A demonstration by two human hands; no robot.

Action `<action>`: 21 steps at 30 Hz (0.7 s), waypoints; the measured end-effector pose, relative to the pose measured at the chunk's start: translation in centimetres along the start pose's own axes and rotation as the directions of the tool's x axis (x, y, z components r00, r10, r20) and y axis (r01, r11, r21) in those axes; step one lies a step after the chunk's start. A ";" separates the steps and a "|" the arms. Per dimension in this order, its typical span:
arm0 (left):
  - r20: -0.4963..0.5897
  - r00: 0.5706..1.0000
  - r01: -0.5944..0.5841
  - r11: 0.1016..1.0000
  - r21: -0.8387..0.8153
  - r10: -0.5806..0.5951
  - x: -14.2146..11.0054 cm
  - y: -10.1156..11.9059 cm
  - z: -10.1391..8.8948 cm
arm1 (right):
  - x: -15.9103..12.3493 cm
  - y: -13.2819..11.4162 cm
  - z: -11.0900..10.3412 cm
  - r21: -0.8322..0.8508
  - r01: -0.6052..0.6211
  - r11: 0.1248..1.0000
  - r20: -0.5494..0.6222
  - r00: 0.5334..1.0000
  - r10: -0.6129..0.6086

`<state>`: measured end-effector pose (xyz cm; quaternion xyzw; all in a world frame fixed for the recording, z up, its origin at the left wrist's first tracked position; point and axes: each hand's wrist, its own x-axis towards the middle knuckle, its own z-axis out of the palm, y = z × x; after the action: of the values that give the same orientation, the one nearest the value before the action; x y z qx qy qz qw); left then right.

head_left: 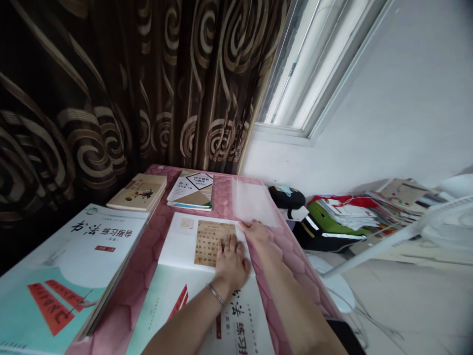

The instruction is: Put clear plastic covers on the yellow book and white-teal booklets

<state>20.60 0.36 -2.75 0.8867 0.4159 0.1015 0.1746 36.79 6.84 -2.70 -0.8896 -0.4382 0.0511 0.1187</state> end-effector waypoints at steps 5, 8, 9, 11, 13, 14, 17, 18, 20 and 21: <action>-0.008 1.000 0.005 1.000 0.003 -0.004 0.0 0.0 -0.1 | -1.0 1.5 0.4 0.089 0.089 0.992 0.039 0.995 -0.093; -0.022 1.000 0.005 1.000 0.002 -0.005 0.0 -0.1 0.1 | -1.8 2.8 0.6 0.141 0.160 0.977 0.080 0.982 -0.172; -0.028 1.000 0.005 1.000 0.002 -0.005 0.0 -0.1 0.1 | -2.0 3.2 0.6 0.154 0.176 0.972 0.093 0.977 -0.191; -0.032 0.999 0.007 1.000 0.002 -0.007 0.0 -0.1 0.2 | -2.2 3.6 0.4 0.167 0.193 0.967 0.113 0.971 -0.213; -0.027 1.000 0.011 1.000 0.006 -0.010 0.0 -0.1 0.2 | -1.9 3.5 0.2 0.158 0.190 0.969 0.120 0.970 -0.209; -0.022 1.000 0.012 1.000 0.006 -0.012 0.0 -0.1 0.2 | -1.6 3.2 0.0 0.144 0.180 0.973 0.118 0.973 -0.197; -0.004 1.000 0.008 1.000 0.000 -0.008 0.0 -0.1 0.0 | -0.7 2.0 -0.2 0.096 0.124 0.988 0.093 0.987 -0.133; 0.004 1.000 0.002 1.000 -0.001 -0.002 0.0 -0.1 0.0 | -0.4 1.5 -0.2 0.083 0.098 0.992 0.078 0.992 -0.104; 0.013 1.000 -0.009 1.000 0.004 0.009 0.0 -0.1 0.0 | 0.0 0.6 0.0 0.065 0.049 0.997 0.044 0.998 -0.051; 0.009 1.000 -0.014 1.000 0.007 0.014 0.0 -0.1 0.1 | 0.1 0.3 0.1 0.057 0.029 0.998 0.023 0.999 -0.030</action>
<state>20.51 0.40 -2.90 0.8907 0.4092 0.0973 0.1726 37.03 6.79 -2.87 -0.8786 -0.4510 0.0725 0.1393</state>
